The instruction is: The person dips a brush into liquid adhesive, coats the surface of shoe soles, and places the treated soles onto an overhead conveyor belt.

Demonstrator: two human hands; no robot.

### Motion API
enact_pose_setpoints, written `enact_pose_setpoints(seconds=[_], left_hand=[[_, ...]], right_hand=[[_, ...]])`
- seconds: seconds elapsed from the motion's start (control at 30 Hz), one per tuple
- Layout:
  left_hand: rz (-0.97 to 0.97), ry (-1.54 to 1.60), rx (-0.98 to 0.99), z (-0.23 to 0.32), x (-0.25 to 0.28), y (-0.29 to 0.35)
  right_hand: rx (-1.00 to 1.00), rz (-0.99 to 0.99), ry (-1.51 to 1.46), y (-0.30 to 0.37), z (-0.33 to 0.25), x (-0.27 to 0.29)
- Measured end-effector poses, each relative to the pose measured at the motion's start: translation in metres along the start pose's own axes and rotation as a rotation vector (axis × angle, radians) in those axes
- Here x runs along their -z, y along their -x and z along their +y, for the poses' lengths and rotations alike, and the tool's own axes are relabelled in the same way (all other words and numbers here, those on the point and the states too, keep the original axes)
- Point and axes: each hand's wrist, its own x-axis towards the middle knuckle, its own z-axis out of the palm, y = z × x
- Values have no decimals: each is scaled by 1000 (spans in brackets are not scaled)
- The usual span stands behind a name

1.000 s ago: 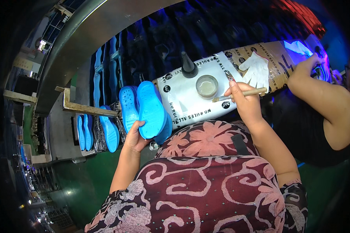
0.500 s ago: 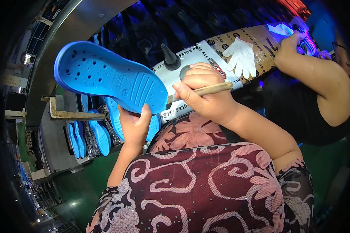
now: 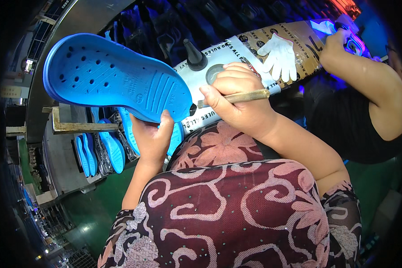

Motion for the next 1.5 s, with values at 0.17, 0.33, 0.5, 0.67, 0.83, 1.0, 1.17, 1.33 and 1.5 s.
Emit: enact_pose_setpoints(seconds=[0.17,0.33,0.5,0.67,0.83,1.0,1.17,1.33,1.5], left_hand=[[21,16,-43,0,-4,1],[90,-2,-160,3,-7,2],[62,10,-217,1,-8,2],[102,26,-277,1,-11,1],[150,51,-319,0,-13,1],[103,16,-307,-1,-11,-2],[69,24,-199,4,-8,-2],[89,55,-69,6,-6,0],[76,43,-2,5,-4,0]], right_hand=[[32,17,-113,0,-2,-8],[-23,-52,-9,7,3,0],[-38,71,-98,2,-1,-6],[36,26,-93,7,3,-7],[-54,-9,-123,4,-3,-1],[24,67,-99,-1,-1,-8],[-42,-34,-97,3,-3,-4],[-135,60,-142,1,-7,-1],[-29,28,-46,1,-5,-7]])
